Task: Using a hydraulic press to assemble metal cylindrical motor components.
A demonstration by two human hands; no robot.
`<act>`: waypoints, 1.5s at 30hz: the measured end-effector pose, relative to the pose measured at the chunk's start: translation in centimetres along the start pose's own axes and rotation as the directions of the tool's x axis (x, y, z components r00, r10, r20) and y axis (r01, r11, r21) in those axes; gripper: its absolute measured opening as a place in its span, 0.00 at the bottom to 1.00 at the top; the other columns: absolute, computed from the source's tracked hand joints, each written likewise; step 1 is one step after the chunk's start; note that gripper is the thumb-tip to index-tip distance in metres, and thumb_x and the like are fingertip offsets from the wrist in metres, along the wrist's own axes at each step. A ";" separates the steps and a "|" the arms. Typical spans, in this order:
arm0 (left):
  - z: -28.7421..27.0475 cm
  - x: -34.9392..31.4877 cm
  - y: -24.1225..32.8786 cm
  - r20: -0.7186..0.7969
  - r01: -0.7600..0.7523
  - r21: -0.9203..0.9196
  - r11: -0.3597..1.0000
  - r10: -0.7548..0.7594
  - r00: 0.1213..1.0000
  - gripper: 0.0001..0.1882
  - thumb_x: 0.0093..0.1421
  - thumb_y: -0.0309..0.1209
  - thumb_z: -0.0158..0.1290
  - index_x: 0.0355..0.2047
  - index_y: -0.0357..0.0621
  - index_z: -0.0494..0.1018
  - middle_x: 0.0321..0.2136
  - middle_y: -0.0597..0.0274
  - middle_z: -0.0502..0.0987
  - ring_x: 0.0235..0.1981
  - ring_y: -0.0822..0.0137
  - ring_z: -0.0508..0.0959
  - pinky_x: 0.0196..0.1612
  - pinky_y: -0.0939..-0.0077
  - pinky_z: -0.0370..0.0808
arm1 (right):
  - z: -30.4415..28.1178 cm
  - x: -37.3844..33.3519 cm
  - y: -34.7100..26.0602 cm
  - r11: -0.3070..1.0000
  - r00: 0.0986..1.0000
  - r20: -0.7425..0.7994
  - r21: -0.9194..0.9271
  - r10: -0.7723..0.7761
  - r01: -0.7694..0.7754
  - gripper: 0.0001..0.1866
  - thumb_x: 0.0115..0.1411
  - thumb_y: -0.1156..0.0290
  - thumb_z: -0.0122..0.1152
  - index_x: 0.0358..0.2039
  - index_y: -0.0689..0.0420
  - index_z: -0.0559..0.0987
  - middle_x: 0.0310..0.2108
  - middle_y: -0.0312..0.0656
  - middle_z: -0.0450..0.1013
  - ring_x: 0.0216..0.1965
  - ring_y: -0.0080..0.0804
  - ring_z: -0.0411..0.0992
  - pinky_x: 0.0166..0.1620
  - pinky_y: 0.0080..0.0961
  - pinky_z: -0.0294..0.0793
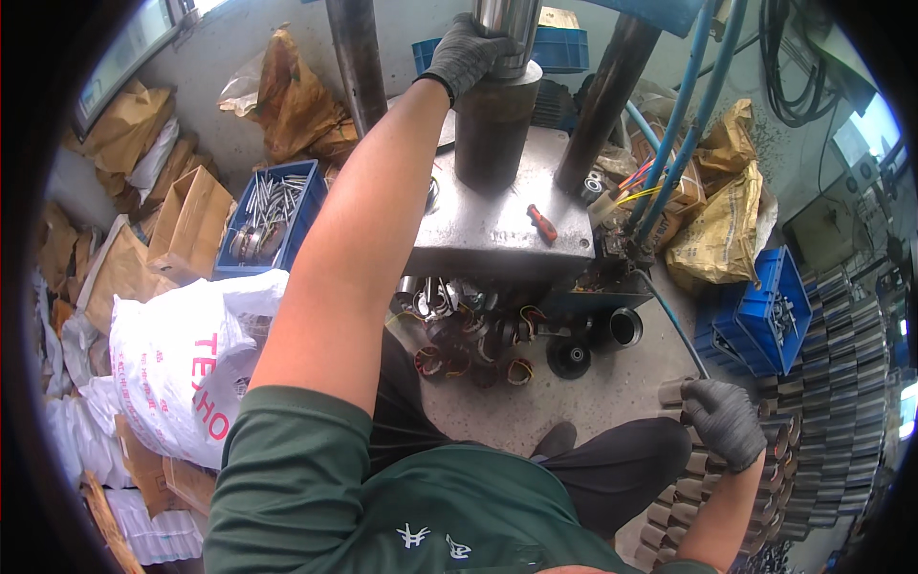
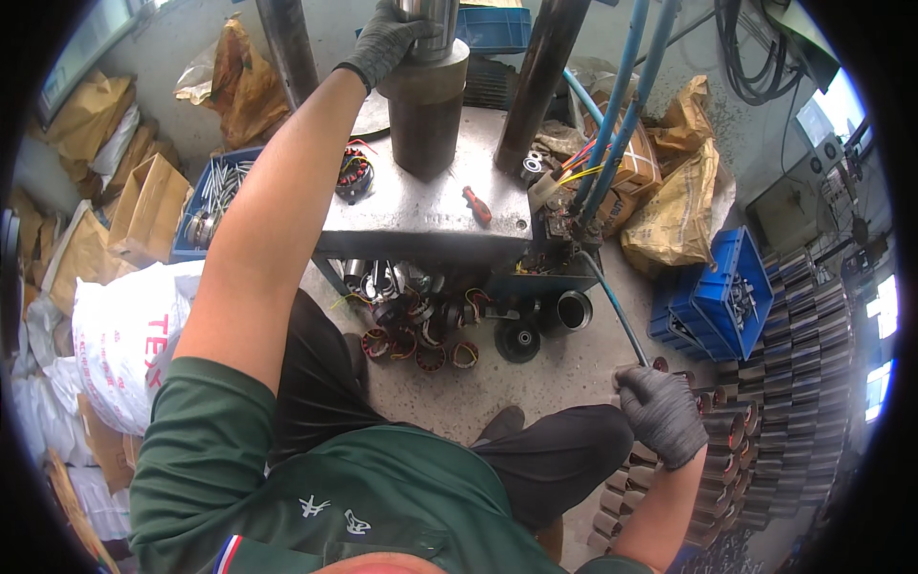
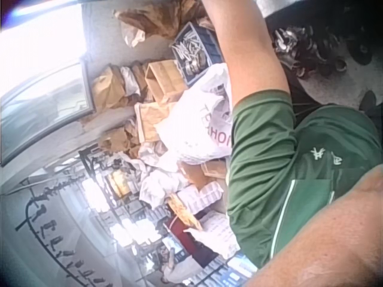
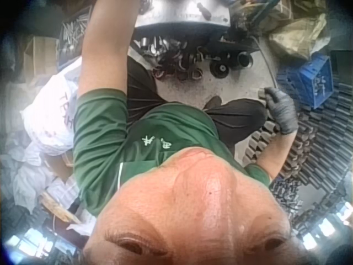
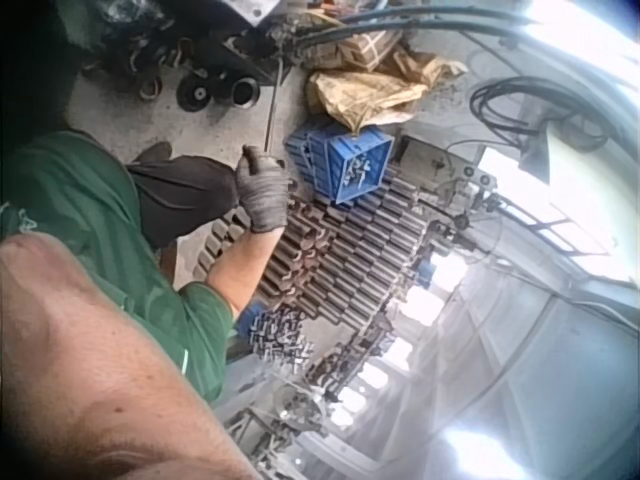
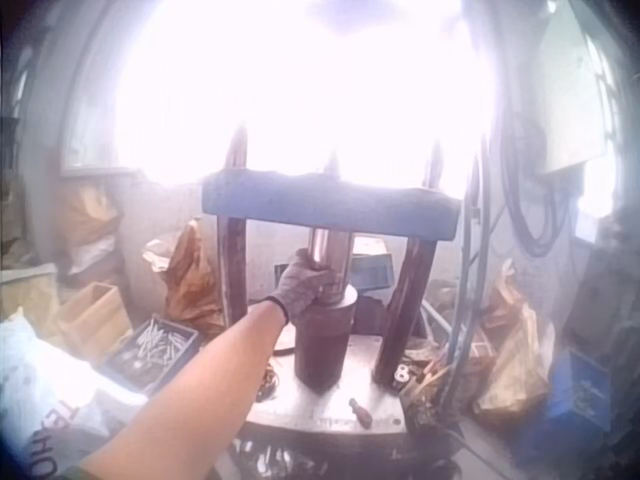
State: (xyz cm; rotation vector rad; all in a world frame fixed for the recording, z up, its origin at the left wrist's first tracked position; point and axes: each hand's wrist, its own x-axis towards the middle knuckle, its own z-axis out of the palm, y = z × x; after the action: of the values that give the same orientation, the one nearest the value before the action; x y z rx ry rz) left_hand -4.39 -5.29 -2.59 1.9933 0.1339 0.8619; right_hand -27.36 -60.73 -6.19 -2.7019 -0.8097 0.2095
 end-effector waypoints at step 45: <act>1.0 0.5 -1.1 0.037 -0.064 -0.525 0.849 0.098 0.994 0.26 0.50 0.23 0.71 0.41 0.37 0.64 0.31 0.60 0.75 0.32 0.69 0.79 0.30 0.74 0.80 | -0.5 0.1 0.4 0.948 0.981 -0.110 0.296 0.157 -0.119 0.14 0.60 0.82 0.58 0.47 0.64 0.82 0.39 0.54 0.81 0.37 0.48 0.81 0.44 0.34 0.80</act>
State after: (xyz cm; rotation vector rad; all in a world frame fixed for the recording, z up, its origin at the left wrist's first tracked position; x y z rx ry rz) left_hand -3.15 -5.20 -3.52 1.5123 -0.2086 0.7853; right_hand -26.92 -61.11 -5.85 -2.4663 -0.5069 0.1633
